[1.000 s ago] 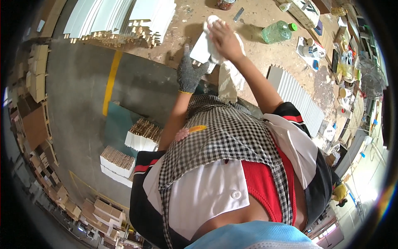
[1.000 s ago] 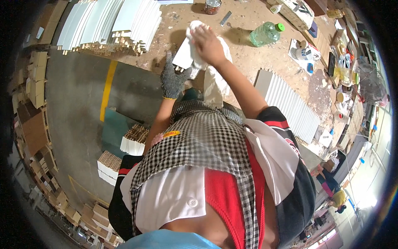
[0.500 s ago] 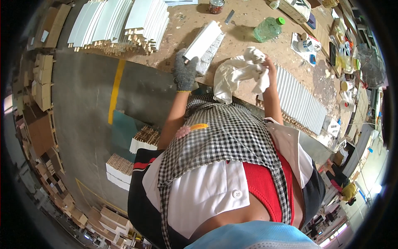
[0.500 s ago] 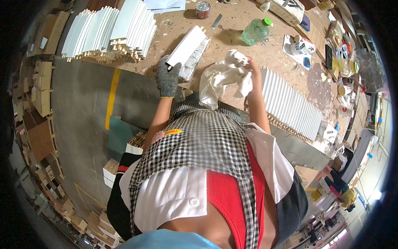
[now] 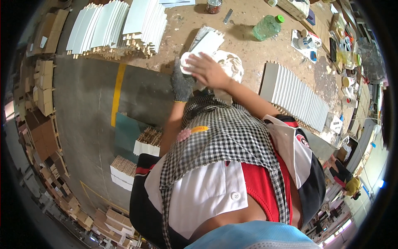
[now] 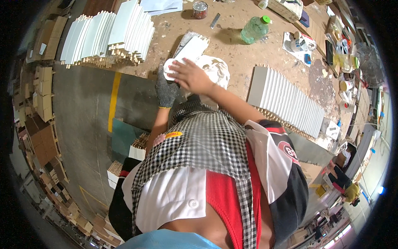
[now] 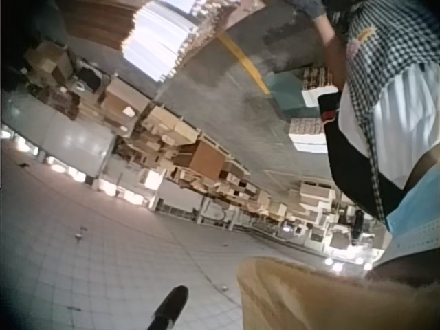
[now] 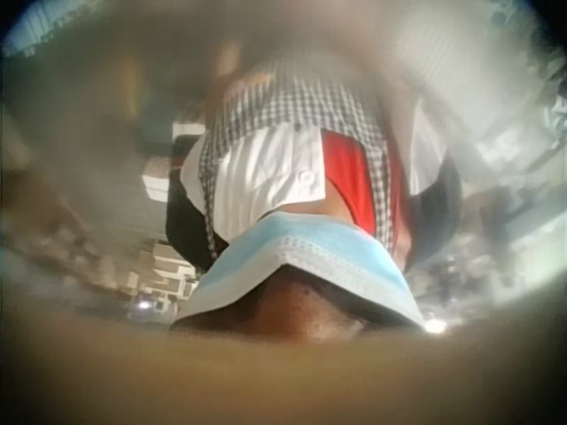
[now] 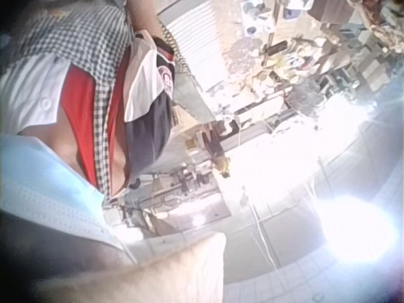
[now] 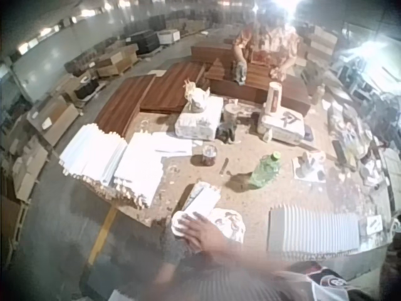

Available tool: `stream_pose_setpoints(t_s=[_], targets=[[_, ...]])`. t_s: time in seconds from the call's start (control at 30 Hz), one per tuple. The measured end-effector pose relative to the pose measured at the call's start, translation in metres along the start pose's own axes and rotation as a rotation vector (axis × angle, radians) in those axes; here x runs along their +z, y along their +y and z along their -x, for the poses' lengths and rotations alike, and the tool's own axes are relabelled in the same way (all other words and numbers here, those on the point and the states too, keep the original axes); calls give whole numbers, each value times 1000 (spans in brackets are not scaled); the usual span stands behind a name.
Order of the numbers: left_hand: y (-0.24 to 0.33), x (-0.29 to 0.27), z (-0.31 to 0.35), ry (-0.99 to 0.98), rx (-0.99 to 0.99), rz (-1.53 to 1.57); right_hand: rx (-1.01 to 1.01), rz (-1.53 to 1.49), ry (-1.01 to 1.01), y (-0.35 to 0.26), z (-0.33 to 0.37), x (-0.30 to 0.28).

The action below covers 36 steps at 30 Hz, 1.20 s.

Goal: The person wipes white rectangular furniture components one at a time with a white cloth and applies a blue substance to the edges, then stacks them on the workbench.

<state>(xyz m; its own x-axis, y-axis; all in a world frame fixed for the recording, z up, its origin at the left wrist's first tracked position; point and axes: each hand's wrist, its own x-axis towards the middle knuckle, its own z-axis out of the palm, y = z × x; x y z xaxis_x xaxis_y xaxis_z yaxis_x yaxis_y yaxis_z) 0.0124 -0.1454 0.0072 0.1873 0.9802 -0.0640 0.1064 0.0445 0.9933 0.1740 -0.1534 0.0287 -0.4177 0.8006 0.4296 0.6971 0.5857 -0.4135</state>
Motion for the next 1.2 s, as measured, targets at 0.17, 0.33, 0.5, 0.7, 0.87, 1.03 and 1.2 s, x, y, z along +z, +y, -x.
stream_pose_setpoints(t_s=[0.17,0.33,0.5,0.7,0.87,1.03,1.2], targets=[[14,8,2,47,89,-225,282,356,256,72,-15,-9],[-13,5,-3,48,-19,149,44,-65,-222,2,5,-7],[4,9,1,60,140,-295,495,237,216,94,4,-20],[-8,5,-1,58,249,-364,266,-33,22,13,39,2],[-1,18,2,21,411,-448,655,140,339,131,55,-42],[-1,42,9,-166,86,-89,796,166,444,115,90,-126],[30,59,20,-32,136,-409,1009,111,771,143,183,-205]])
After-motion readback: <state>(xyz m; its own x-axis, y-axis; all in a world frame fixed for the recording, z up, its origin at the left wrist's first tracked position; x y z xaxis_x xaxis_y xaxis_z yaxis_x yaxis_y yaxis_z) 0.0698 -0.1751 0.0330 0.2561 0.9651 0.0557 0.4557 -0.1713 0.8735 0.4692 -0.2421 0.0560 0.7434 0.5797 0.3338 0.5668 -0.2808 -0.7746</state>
